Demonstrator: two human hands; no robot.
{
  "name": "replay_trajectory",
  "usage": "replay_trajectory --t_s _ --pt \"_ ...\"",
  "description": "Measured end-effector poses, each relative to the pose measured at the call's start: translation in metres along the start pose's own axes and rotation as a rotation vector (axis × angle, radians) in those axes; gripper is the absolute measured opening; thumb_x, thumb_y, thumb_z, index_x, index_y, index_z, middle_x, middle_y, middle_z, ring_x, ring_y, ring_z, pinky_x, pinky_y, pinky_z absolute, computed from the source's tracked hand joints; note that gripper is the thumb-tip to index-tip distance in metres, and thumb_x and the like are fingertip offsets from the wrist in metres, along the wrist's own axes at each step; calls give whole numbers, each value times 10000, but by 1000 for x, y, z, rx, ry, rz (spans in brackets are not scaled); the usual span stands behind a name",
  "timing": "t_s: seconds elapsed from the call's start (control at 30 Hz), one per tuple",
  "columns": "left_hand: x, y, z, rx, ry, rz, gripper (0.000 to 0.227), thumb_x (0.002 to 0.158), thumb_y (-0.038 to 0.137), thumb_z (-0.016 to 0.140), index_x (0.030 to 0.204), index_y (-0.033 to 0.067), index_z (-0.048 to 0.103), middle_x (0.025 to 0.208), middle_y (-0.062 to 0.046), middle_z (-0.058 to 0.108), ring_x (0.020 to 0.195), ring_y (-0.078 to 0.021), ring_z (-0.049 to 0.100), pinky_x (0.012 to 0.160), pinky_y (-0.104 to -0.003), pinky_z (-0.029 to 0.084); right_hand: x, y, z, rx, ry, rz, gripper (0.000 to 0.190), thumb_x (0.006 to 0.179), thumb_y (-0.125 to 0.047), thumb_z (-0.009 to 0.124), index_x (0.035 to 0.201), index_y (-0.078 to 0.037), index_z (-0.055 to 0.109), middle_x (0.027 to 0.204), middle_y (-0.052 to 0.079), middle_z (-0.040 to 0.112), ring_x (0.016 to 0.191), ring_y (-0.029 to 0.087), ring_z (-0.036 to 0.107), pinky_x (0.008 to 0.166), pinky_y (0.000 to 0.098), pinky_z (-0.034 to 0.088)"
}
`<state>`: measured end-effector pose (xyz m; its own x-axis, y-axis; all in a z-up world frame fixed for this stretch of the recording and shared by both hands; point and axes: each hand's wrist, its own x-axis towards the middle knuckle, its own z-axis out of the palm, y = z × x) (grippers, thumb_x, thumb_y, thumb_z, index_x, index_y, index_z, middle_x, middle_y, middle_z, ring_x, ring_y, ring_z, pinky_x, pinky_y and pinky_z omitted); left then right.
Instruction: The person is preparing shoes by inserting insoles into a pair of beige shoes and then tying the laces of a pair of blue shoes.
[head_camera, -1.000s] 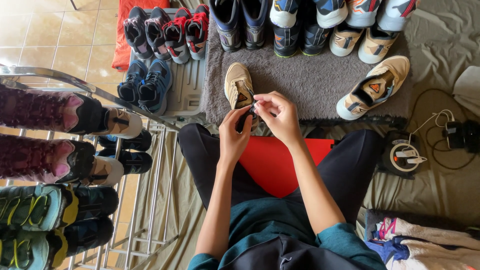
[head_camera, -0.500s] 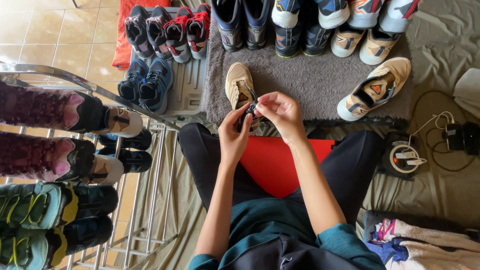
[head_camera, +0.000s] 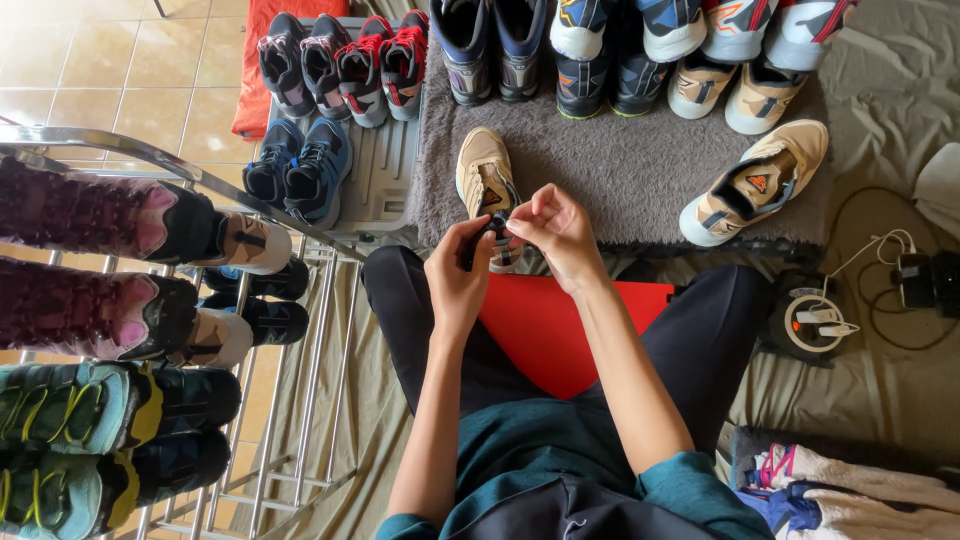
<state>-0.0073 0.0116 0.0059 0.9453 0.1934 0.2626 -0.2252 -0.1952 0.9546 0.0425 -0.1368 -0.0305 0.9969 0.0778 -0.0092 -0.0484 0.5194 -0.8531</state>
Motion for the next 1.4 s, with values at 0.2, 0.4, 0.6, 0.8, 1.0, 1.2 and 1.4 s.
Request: replay_trajectory --t_s 0.2,0.4,0.6,0.8,1.0,1.2,1.4 --pt "5 -5 -13 100 -26 74 202 964 55 718 1160 24 755 872 -185 734 734 -238 728 620 -339 583 -2 8 6 -127 -48 -108 336 845 108 775 840 -75 493 875 159 734 776 176 739 675 312 642" --pt "6 -5 -19 168 -38 80 200 949 53 735 1144 19 756 899 -197 748 739 -316 747 641 -376 596 -15 -7 25 -539 -95 -352 257 856 57 802 794 -67 586 849 105 769 715 128 728 659 268 598" --pt "2 1 -30 102 -75 16 378 946 20 694 1316 99 686 928 -176 755 776 -250 731 755 -408 597 -17 -22 27 -1024 -309 -605 174 877 83 707 892 -88 674 828 83 730 724 262 719 645 349 603" --pt "4 1 -34 -135 -100 -90 319 997 58 641 1309 98 694 825 -90 715 777 -132 669 779 -319 587 -13 -30 21 -825 -250 -579 165 887 -27 801 975 -104 685 1007 46 736 825 190 697 687 284 575" --pt "5 -3 -30 -231 -124 -138 256 1016 96 612 1256 67 695 806 -99 703 746 -140 680 766 -325 602 -8 -26 28 -614 -314 -388 295 874 42 783 1153 -27 717 1191 102 700 1017 193 685 793 290 594" --pt "4 -18 -26 -328 -179 -137 215 1023 97 601 1215 24 666 829 -118 678 740 -167 686 711 -327 605 -1 -13 15 -562 -318 -315 221 864 80 781 1078 33 750 1085 141 722 967 185 683 799 293 599" --pt "6 -31 -17 -262 -111 -77 145 1001 62 610 1126 38 680 759 -88 661 683 -112 602 639 -304 561 -5 -7 17 -493 -274 -288 212 851 98 790 1057 69 748 1025 162 711 960 184 684 777 294 613"
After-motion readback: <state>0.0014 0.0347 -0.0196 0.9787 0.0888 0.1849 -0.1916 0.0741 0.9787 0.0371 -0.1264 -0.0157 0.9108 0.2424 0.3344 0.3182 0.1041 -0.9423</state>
